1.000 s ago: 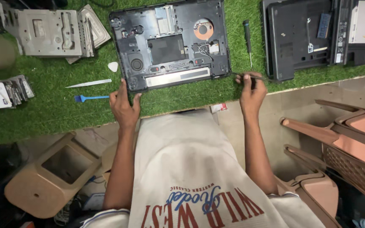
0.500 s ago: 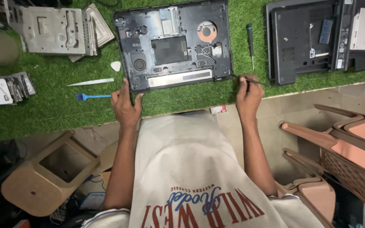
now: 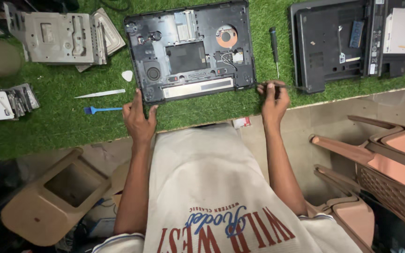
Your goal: The person works on a laptop with its bottom cover removed, using a screwdriver to unscrew and pry components from the chassis. They lift and reposition the laptop chassis, manipulate internal parts by hand, and continue prying at the edge of the device with the screwdriver.
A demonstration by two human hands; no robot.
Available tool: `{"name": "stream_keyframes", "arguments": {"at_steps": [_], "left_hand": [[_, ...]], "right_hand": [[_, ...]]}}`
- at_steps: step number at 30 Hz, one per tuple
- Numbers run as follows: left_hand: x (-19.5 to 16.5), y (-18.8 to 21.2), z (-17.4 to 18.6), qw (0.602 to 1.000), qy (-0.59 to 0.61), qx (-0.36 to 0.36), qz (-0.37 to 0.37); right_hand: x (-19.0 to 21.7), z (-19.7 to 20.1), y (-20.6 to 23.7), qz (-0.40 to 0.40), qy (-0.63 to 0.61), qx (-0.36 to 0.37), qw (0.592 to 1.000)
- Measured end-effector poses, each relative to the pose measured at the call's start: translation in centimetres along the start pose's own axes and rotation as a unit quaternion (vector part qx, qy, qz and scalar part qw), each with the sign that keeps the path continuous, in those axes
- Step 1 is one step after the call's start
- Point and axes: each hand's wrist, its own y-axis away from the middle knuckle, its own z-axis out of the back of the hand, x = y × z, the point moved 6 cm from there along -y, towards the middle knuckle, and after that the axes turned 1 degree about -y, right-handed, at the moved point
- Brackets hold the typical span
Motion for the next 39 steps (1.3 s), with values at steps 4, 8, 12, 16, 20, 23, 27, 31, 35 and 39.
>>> {"name": "stream_keyframes", "arguments": {"at_steps": [4,8,12,16,20,23,27,31,35,39], "left_hand": [[-0.1,0.0,0.1,1.0,-0.011,-0.009,-0.004],[-0.1,0.0,0.1,1.0,-0.008,-0.002,0.0],[-0.3,0.1,0.1,1.0,-0.007,-0.007,-0.004],[-0.2,0.3,0.0,1.0,-0.01,-0.008,0.004],[0.1,0.4,-0.3,1.0,-0.014,0.008,0.016],[-0.1,0.4,-0.3,1.0,-0.015,0.001,0.005],[-0.1,0.4,-0.2,1.0,-0.015,-0.006,0.003],[-0.2,0.4,-0.3,1.0,-0.013,-0.003,0.004],[-0.2,0.4,-0.3,1.0,-0.013,-0.001,0.002],[-0.2,0.4,-0.4,1.0,-0.009,0.003,0.015]], "right_hand": [[-0.2,1.8,-0.6,-0.039,-0.108,-0.085,0.99],[0.8,2.9,-0.3,-0.007,-0.053,-0.05,0.997],[1.2,1.9,0.6,0.023,0.015,0.006,1.0],[1.5,1.2,0.8,0.058,0.097,0.014,0.993],[1.6,1.1,0.8,0.067,0.144,0.011,0.987],[1.4,1.2,0.7,0.055,0.092,0.009,0.994],[1.4,1.0,0.8,0.071,0.119,0.016,0.99],[1.4,1.0,0.8,0.072,0.133,0.02,0.988],[1.8,0.7,1.1,0.11,0.229,0.035,0.966],[1.7,0.9,1.4,0.101,0.191,0.016,0.976]]}}
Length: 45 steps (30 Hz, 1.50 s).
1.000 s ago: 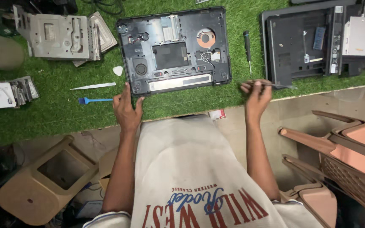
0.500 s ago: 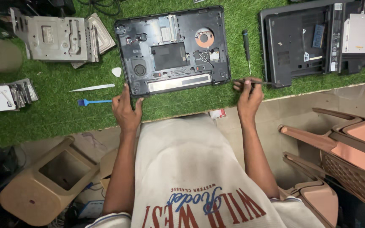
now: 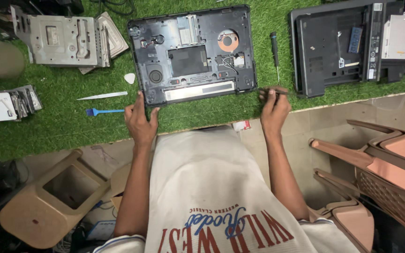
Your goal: The person works on a laptop with its bottom cover removed, using a screwdriver to unscrew and pry components from the chassis. They lift and reposition the laptop chassis, manipulate internal parts by hand, and continue prying at the edge of the device with the screwdriver.
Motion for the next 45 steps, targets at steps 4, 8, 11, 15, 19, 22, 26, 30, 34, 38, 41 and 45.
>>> {"name": "stream_keyframes", "arguments": {"at_steps": [4,8,11,15,19,22,26,30,34,38,41,45], "left_hand": [[-0.2,0.1,0.1,1.0,-0.003,-0.004,-0.011],[-0.1,0.1,0.0,1.0,-0.003,-0.003,-0.007],[-0.1,0.1,0.0,1.0,-0.002,-0.008,-0.013],[0.3,0.2,-0.3,1.0,-0.014,0.012,0.014],[0.1,0.3,-0.1,1.0,0.0,-0.008,-0.011],[0.3,0.3,-0.2,1.0,-0.003,-0.004,-0.006],[0.4,0.3,-0.2,1.0,-0.007,-0.001,-0.005],[0.5,0.2,-0.3,1.0,-0.004,-0.007,-0.005],[0.6,0.2,-0.4,1.0,0.001,-0.009,-0.005],[0.6,0.2,-0.5,1.0,-0.001,-0.009,-0.009],[0.7,0.4,-0.5,1.0,-0.004,-0.005,-0.01],[0.7,0.4,-0.5,1.0,-0.002,-0.009,-0.016]], "right_hand": [[0.2,0.1,0.0,0.006,-0.021,-0.009,1.0],[0.0,-0.1,-0.1,-0.009,-0.006,-0.009,1.0],[0.1,-0.1,0.0,0.006,0.02,-0.009,1.0],[0.1,0.0,0.2,0.015,0.019,-0.007,1.0],[0.0,0.0,0.2,0.016,0.031,-0.006,0.999],[-0.1,0.0,0.2,0.006,0.032,-0.007,0.999],[1.4,-0.5,0.4,0.103,0.174,-0.005,0.979],[1.9,-1.6,0.2,0.124,0.199,0.005,0.972],[0.5,-1.1,0.0,0.014,0.077,-0.033,0.996],[-1.7,-1.0,-0.4,-0.078,-0.152,-0.053,0.984],[-3.5,-0.6,-0.6,-0.156,-0.283,-0.108,0.94],[-4.3,-0.4,-0.9,-0.184,-0.295,-0.112,0.931]]}}
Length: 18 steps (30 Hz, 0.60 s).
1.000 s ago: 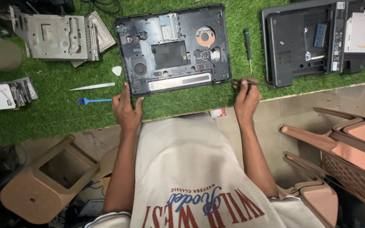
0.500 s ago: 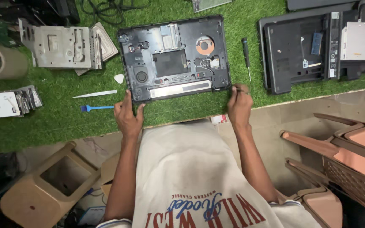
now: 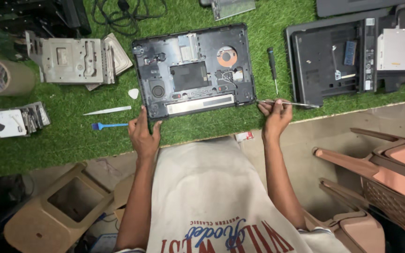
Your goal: The person works on a laptop with its bottom cover removed, using a screwdriver to unscrew and pry components from the chassis. They lift and reposition the laptop chassis, manipulate internal parts by hand, and continue prying at the edge of the device with the screwdriver.
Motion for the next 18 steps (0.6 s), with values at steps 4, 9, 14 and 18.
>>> {"name": "stream_keyframes", "arguments": {"at_steps": [4,9,14,18], "left_hand": [[0.2,0.0,-0.3,1.0,-0.003,0.004,0.016],[0.2,0.6,-0.3,1.0,-0.009,-0.006,0.005],[0.4,0.6,-0.3,1.0,-0.009,0.0,0.009],[0.2,0.7,0.0,1.0,0.0,-0.01,-0.008]], "right_hand": [[1.1,-0.7,0.7,0.079,0.119,0.058,0.988],[2.1,-1.1,1.8,0.135,0.161,0.062,0.976],[2.1,-1.1,2.5,0.163,0.246,0.075,0.952],[1.2,-0.6,2.4,0.143,0.3,0.069,0.941]]}}
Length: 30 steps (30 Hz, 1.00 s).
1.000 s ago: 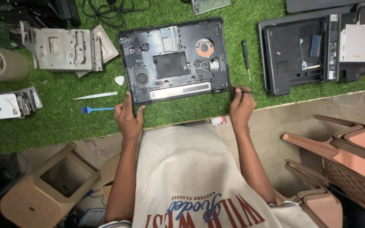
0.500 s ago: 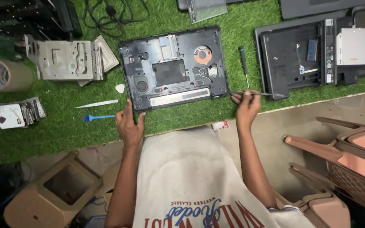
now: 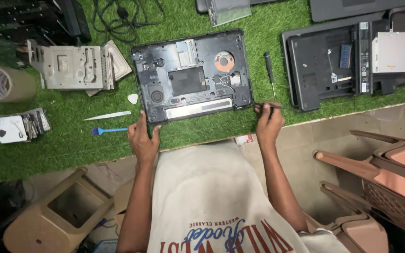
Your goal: The person works on a laptop with its bottom cover removed, using a screwdriver to unscrew and pry components from the chassis. They lift and reposition the laptop chassis, manipulate internal parts by hand, and continue prying at the edge of the device with the screwdriver.
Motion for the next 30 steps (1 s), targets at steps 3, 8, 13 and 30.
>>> {"name": "stream_keyframes", "arguments": {"at_steps": [3,8,13,30], "left_hand": [[0.0,0.3,0.1,1.0,-0.004,0.003,0.0],[0.5,0.5,-0.1,1.0,-0.005,0.015,0.015],[0.6,0.6,0.1,1.0,-0.018,0.013,0.008],[-0.6,0.6,0.8,1.0,0.001,0.004,0.018]], "right_hand": [[-1.3,-0.3,-0.4,-0.071,-0.241,-0.011,0.968],[-2.0,-0.3,-0.6,-0.123,-0.314,-0.022,0.941],[-2.8,-0.4,-0.3,-0.2,-0.359,-0.038,0.911],[-3.7,0.1,-1.0,-0.292,-0.459,-0.011,0.839]]}}
